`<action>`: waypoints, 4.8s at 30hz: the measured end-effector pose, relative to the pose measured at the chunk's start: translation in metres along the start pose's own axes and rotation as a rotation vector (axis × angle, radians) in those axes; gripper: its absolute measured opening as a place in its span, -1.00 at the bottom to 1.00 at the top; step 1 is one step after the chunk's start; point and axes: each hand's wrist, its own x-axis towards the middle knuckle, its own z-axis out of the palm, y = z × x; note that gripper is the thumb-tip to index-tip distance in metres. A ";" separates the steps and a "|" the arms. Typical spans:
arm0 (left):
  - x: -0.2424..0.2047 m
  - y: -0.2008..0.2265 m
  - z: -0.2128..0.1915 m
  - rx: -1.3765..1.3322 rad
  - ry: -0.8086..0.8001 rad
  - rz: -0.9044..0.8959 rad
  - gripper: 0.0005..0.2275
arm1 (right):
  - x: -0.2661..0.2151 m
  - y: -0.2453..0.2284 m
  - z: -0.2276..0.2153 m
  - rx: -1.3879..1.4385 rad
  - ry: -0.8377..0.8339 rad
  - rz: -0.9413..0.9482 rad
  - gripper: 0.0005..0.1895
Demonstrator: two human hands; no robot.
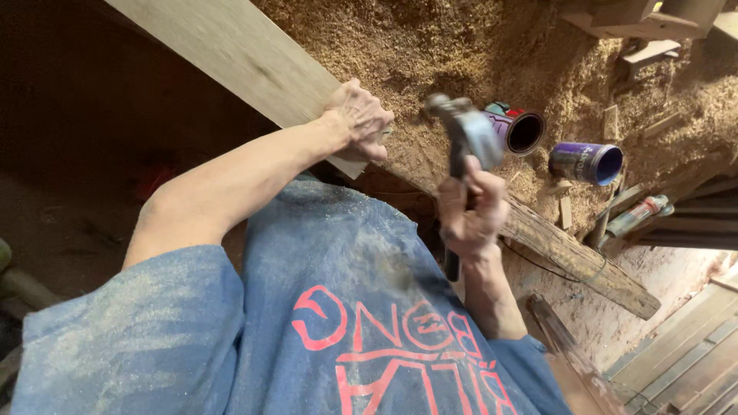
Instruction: The person assembles a small wooden box using a hammer to drive nails into wooden boards. They hold the boards together by hand, position nails, and repeatedly strike them with the hammer to join the components.
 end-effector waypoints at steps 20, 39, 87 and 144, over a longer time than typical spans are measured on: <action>0.040 -0.004 0.042 0.076 0.062 0.072 -0.69 | -0.023 0.003 0.039 -0.188 0.023 0.141 -0.71; 0.003 -0.014 0.016 -0.002 0.041 -0.126 -0.29 | -0.066 0.023 0.049 0.227 0.203 0.359 -0.63; 0.013 -0.010 0.013 0.016 0.010 -0.134 -0.42 | -0.093 0.027 0.029 0.661 0.576 0.304 -0.71; -0.027 -0.038 0.016 -0.040 0.724 -0.215 -0.67 | -0.043 0.041 0.088 -0.094 -0.081 0.449 -0.57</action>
